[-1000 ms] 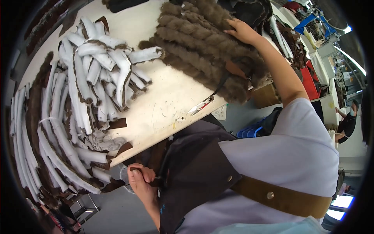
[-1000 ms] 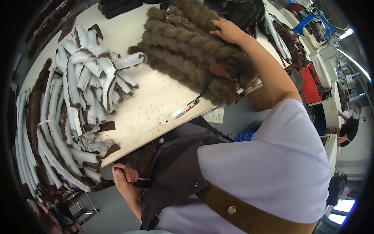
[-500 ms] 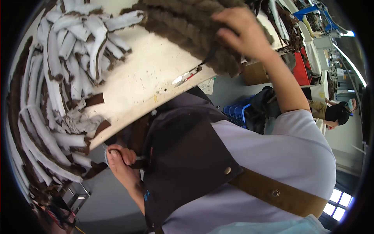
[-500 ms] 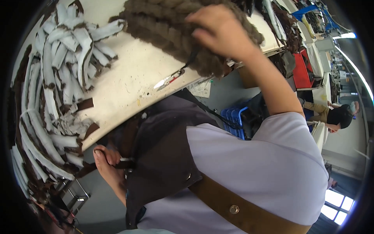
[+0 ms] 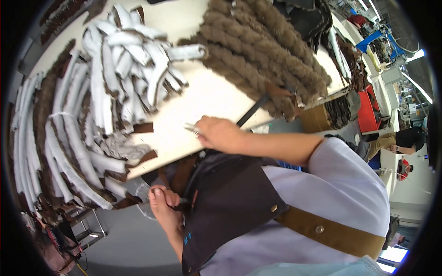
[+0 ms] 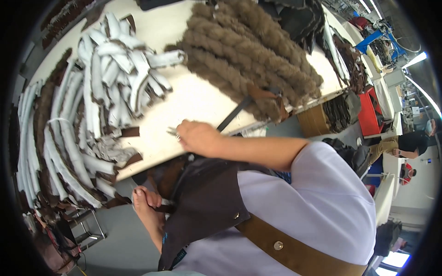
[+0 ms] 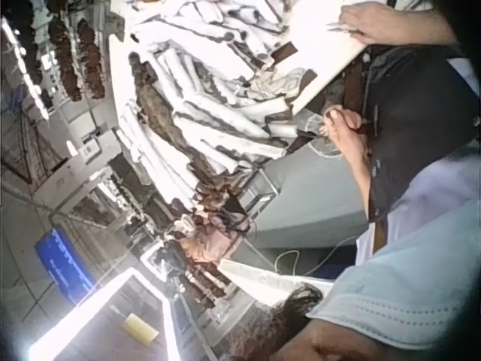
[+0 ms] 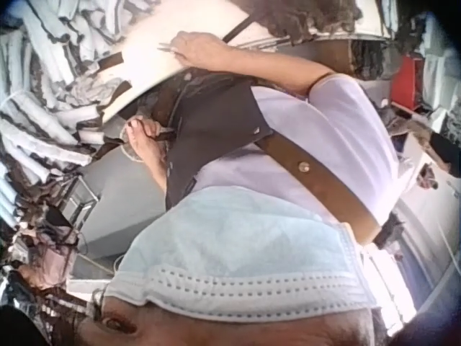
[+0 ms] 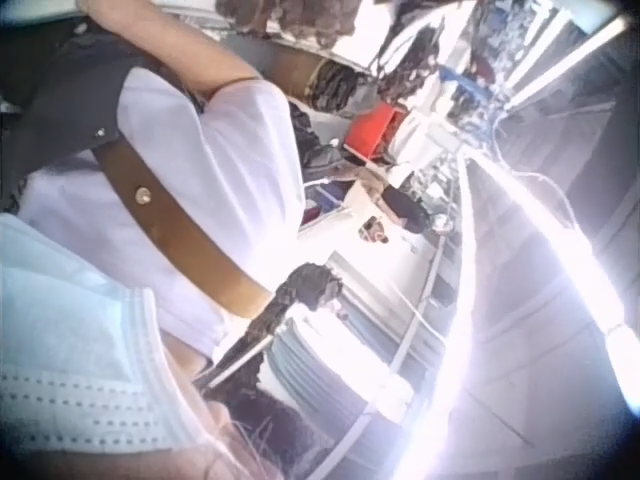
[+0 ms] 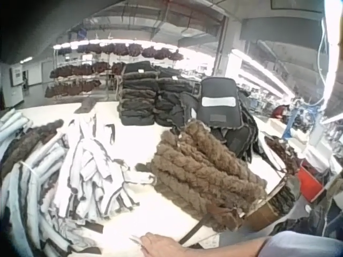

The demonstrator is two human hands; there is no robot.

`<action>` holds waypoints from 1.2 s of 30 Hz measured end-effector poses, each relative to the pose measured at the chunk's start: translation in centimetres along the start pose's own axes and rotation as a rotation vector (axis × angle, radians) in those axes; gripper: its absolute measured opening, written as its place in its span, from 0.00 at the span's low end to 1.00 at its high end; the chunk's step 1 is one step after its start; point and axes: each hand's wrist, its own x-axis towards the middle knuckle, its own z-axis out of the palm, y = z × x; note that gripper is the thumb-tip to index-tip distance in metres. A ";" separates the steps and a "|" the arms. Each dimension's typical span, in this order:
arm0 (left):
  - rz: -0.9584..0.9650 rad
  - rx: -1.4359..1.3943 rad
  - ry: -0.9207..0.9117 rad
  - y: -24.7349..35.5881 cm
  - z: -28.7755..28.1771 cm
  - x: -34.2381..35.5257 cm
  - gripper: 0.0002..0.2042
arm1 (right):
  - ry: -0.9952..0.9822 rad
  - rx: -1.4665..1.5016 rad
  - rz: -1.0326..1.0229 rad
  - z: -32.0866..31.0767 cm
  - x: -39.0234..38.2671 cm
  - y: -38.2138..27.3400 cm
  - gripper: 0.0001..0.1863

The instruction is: The person is attaching fur trim to padded lining components using nippers in a factory workshop.

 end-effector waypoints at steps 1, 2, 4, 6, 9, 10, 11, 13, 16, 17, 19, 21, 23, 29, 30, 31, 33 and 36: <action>-0.034 0.009 0.005 0.0 0.3 0.1 0.08 | 0.031 -0.019 0.037 1.0 1.5 -0.5 0.12; -0.070 0.021 0.012 0.1 0.6 0.4 0.08 | 0.061 -0.034 0.078 1.7 3.0 -0.5 0.12; -0.045 0.011 -0.020 0.3 0.7 1.0 0.08 | 0.085 -0.040 0.111 1.9 6.0 0.7 0.13; -0.054 0.012 -0.022 0.8 0.3 0.5 0.08 | 0.181 -0.054 0.235 2.0 7.8 2.2 0.14; 0.054 -0.012 0.042 1.7 -0.8 -0.9 0.07 | 0.041 0.168 0.146 -0.3 7.1 2.3 0.16; 0.071 -0.018 0.105 1.5 -1.2 -1.0 0.07 | 0.048 0.118 -0.024 -1.4 6.0 3.1 0.17; 0.068 -0.066 0.129 1.2 -2.0 -0.8 0.07 | 0.023 0.044 -0.023 -2.3 4.8 3.9 0.17; 0.050 -0.141 0.163 1.3 -3.0 -0.1 0.08 | 0.027 -0.137 0.107 -4.3 2.1 4.3 0.20; 0.030 -0.086 0.199 2.9 -3.6 -0.5 0.09 | -0.090 -0.224 0.221 -4.9 -1.5 3.9 0.20; 0.077 0.026 0.123 3.7 -4.3 -1.4 0.07 | -0.083 -0.246 0.181 -5.0 -2.3 2.8 0.21; 0.102 0.132 0.053 5.2 -3.4 -2.3 0.05 | -0.022 -0.276 0.082 -5.4 -2.0 0.2 0.21; 0.062 0.525 -0.122 6.0 -1.1 -2.5 0.09 | 0.034 -0.154 -0.065 -5.8 -0.9 -3.1 0.22; 0.208 0.852 -0.285 3.6 -0.3 -1.2 0.20 | -0.245 0.405 -0.137 -5.2 -0.4 -6.3 0.23; 0.005 1.128 -0.323 1.1 0.4 -0.9 0.25 | -0.646 1.116 0.114 1.4 -1.2 -7.1 0.06; 0.028 1.198 -0.278 1.5 -0.6 -1.5 0.25 | -0.674 1.179 0.258 1.5 -1.5 -6.4 0.05; -0.027 1.136 -0.254 1.9 -2.4 -1.9 0.21 | -0.628 1.169 0.332 2.0 -1.8 -5.4 0.05; 0.131 1.037 -0.082 2.3 -6.6 -3.6 0.14 | -0.570 1.189 0.456 3.9 -2.6 -2.6 0.04; -0.110 1.094 0.121 4.4 -10.9 -5.4 0.06 | -0.709 1.192 0.688 7.4 -4.5 0.6 0.03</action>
